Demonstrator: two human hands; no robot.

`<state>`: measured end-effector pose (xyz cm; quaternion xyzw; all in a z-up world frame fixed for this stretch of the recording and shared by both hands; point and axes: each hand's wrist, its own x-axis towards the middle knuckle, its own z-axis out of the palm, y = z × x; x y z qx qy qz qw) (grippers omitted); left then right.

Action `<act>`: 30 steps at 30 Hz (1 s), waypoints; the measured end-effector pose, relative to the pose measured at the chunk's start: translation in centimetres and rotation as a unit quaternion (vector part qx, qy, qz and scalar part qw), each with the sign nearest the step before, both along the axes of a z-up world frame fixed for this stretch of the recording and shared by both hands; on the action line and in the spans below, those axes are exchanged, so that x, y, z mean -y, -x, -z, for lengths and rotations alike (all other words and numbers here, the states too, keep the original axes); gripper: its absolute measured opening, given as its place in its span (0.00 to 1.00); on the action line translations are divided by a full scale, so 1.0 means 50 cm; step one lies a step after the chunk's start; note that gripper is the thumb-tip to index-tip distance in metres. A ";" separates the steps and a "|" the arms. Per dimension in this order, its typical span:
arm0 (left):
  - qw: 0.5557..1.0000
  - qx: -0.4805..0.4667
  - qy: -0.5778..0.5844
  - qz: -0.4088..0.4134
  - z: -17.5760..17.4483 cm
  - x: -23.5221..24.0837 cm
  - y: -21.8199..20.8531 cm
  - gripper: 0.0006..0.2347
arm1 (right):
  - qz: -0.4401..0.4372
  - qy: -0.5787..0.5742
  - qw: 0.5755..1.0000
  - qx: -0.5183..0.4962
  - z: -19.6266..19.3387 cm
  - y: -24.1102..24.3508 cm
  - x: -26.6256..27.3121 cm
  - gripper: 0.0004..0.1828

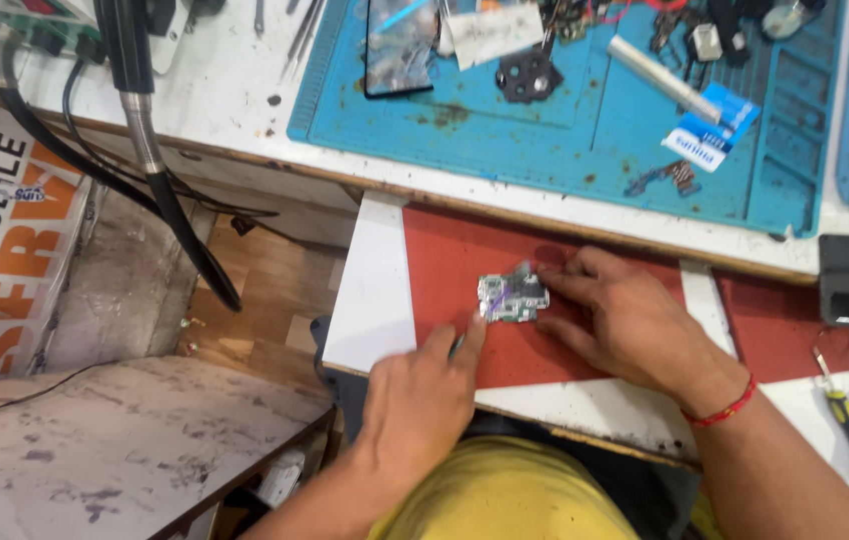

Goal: The person cleans a small electronic circuit board using a toothbrush and a hot air gun. They scrub the board's surface with the toothbrush and then apply heat with the hot air gun to dry or clean the components.

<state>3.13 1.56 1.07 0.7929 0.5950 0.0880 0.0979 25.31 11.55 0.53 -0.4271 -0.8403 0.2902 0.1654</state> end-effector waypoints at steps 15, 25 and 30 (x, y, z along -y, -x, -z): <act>0.999 0.034 0.004 -0.032 0.009 0.007 0.027 0.18 | 0.024 0.008 1.000 -0.014 0.011 0.002 0.000 0.20; 0.998 0.020 -0.036 0.038 0.011 0.032 0.054 0.19 | 0.029 0.004 1.000 -0.004 0.005 0.004 0.002 0.19; 0.996 -0.013 -0.063 0.059 0.012 0.032 0.055 0.20 | 0.031 -0.001 0.999 0.009 0.000 0.009 0.005 0.19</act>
